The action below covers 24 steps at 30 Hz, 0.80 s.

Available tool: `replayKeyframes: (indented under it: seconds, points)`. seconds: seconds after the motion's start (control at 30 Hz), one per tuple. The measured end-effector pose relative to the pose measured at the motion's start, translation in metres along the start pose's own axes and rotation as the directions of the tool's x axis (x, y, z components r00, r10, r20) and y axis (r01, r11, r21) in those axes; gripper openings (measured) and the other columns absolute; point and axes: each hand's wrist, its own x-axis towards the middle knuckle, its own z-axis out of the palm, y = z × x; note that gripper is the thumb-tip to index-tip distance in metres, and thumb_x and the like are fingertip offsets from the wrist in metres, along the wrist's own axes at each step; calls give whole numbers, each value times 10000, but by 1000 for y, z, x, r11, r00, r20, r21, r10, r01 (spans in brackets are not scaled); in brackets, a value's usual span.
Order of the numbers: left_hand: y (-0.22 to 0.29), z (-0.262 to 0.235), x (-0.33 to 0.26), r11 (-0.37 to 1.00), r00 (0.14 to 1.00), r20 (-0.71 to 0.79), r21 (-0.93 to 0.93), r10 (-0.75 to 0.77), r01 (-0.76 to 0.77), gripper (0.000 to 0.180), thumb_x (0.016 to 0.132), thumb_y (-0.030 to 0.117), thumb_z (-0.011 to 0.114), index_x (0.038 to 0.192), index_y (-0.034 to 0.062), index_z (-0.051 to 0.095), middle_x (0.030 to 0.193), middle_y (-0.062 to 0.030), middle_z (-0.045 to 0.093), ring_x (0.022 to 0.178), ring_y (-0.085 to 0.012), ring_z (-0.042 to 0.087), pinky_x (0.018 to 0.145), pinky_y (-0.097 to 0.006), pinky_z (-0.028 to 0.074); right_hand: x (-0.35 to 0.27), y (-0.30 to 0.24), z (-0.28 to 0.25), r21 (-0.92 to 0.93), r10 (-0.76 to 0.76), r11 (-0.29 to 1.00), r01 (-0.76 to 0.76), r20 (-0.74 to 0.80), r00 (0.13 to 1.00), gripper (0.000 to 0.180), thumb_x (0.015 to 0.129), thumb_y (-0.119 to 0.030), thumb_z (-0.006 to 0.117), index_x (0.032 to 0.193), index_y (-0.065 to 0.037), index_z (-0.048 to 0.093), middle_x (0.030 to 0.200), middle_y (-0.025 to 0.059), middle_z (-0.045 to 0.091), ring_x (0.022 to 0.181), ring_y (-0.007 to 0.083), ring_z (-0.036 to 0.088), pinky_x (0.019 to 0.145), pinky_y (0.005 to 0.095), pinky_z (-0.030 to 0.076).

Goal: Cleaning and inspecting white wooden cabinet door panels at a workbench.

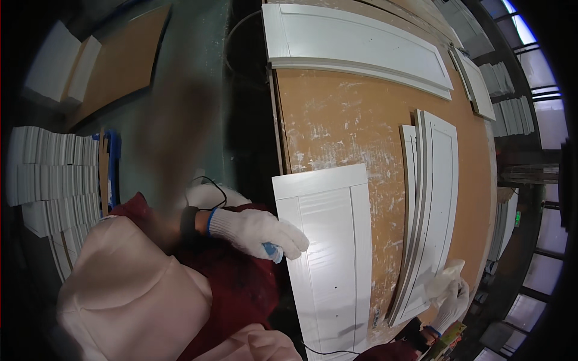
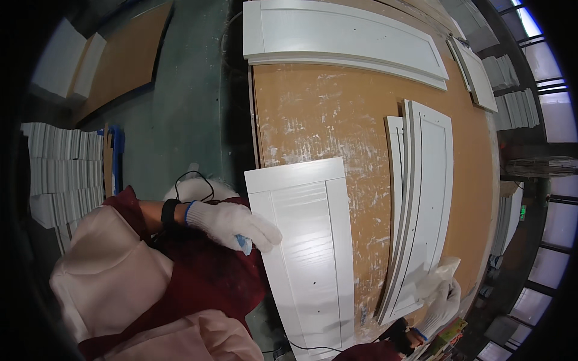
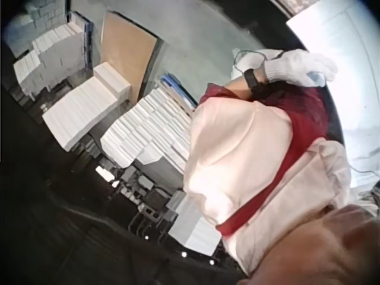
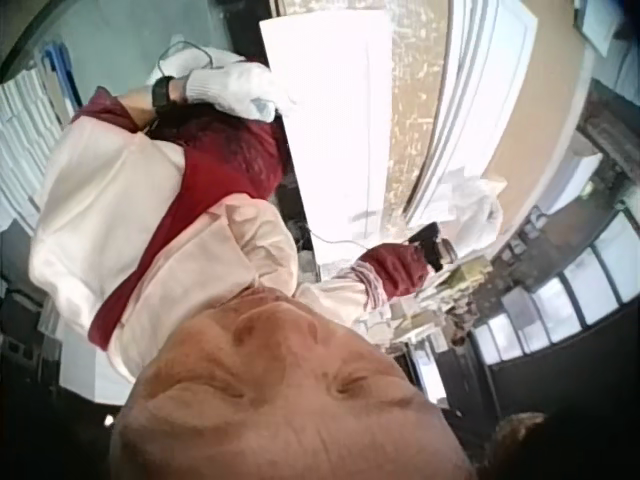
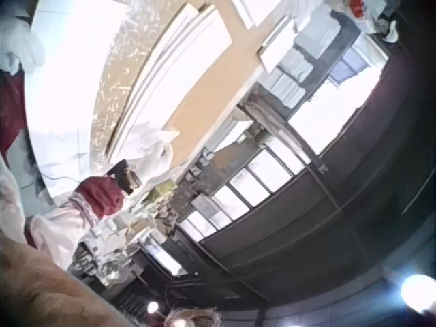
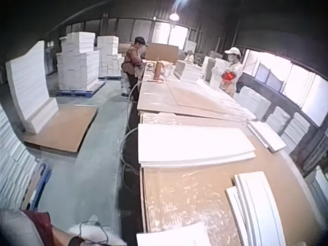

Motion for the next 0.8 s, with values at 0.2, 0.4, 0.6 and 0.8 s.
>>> replayKeyframes:
  seconds: [0.2, 0.4, 0.6, 0.8]
  points:
    - [-12, 2, 12, 995, 996, -51, -67, 76, -79, 290, 763, 58, 647, 1053, 64, 662, 1165, -114, 626, 1097, -283, 588, 893, -370, 480, -62, -166, 47, -60, -525, 816, 575, 343, 779, 287, 734, -94, 712, 1009, -25, 672, 750, 118, 604, 706, 259, 585, 676, 356, 464]
    - [-11, 6, 16, 999, 986, -159, -29, -45, 41, 231, 796, 86, 627, 1025, 95, 657, 1095, -70, 647, 1032, -260, 619, 843, -361, 503, -82, -248, 150, 262, -712, 647, 716, 545, 443, 322, 758, -26, 640, 1073, -87, 623, 961, 130, 622, 843, 325, 603, 729, 389, 494]
    - [-29, 10, 18, 991, 981, -158, -53, 112, -122, 286, 825, 130, 653, 1110, 142, 662, 1169, -48, 644, 1030, -249, 636, 819, -360, 526, -97, -272, 217, 312, -723, 547, 777, 643, 251, 250, 786, -94, 617, 1036, -105, 605, 941, 122, 613, 836, 337, 618, 704, 424, 494]
    - [-48, 17, 21, 953, 934, -210, -28, 290, -302, 267, 845, 155, 634, 1108, 177, 677, 1091, -41, 673, 976, -251, 653, 808, -358, 529, -114, -287, 231, 337, -740, 491, 804, 648, 180, 217, 770, -55, 646, 976, -119, 620, 854, 107, 607, 754, 323, 620, 638, 400, 501]
